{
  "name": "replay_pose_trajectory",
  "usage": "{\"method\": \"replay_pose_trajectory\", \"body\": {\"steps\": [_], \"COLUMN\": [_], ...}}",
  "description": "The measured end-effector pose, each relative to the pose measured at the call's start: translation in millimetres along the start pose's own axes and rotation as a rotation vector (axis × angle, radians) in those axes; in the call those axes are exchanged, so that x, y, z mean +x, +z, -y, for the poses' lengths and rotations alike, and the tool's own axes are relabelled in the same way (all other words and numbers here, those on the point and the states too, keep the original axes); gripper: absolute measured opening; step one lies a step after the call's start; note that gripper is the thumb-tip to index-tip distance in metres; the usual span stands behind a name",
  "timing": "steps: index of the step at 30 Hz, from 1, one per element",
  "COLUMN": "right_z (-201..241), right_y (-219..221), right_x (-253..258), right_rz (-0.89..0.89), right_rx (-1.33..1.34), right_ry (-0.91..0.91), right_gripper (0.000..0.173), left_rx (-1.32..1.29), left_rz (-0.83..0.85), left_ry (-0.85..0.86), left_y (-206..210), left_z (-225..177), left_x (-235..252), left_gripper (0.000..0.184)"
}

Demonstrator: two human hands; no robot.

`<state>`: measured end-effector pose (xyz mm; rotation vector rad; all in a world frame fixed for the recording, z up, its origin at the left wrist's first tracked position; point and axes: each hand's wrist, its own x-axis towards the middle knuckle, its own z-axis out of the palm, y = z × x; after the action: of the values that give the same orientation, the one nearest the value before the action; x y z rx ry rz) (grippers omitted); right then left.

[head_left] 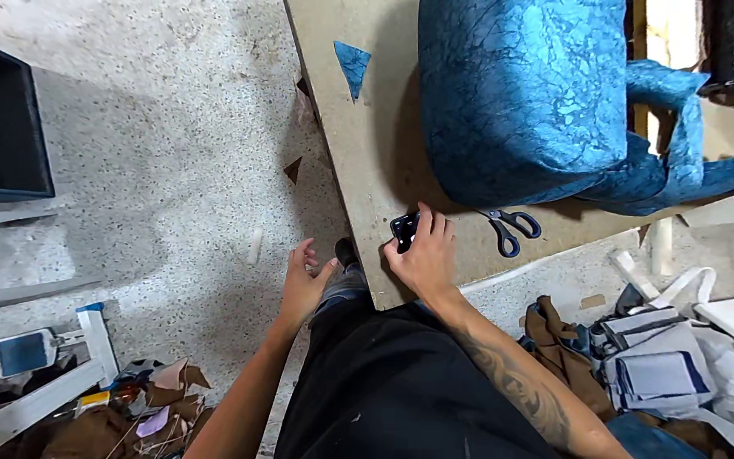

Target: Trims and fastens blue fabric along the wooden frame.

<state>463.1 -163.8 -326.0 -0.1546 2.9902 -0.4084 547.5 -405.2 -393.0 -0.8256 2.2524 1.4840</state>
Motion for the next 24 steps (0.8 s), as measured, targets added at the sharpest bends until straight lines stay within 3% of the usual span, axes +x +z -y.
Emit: {"method": "replay_pose_trajectory", "body": {"steps": [11,17,21,24], "right_z": [-2,-12,-69,-143], "right_y": [0,-5,-28,-38], "right_x": [-1,4,-16,-21], "right_rz": [-0.021,-0.041,-0.108,-0.179], "right_rx": [-0.003,0.052,0.055,-0.014], "right_ry": [-0.024,-0.034,-0.006,0.166], "right_gripper": [0.095,0.084,0.059,0.055], "left_rx": [0.050,0.078,0.070,0.057], "left_rz": [0.016,0.020,-0.024,-0.114], "left_ry": [-0.001,0.007,0.041,0.134], "left_y": [10,12,8,9], "left_z": [4,-6,-11,-19], "left_x": [-12,-15,-20,-27], "left_gripper": [0.068,0.068,0.067,0.060]}}
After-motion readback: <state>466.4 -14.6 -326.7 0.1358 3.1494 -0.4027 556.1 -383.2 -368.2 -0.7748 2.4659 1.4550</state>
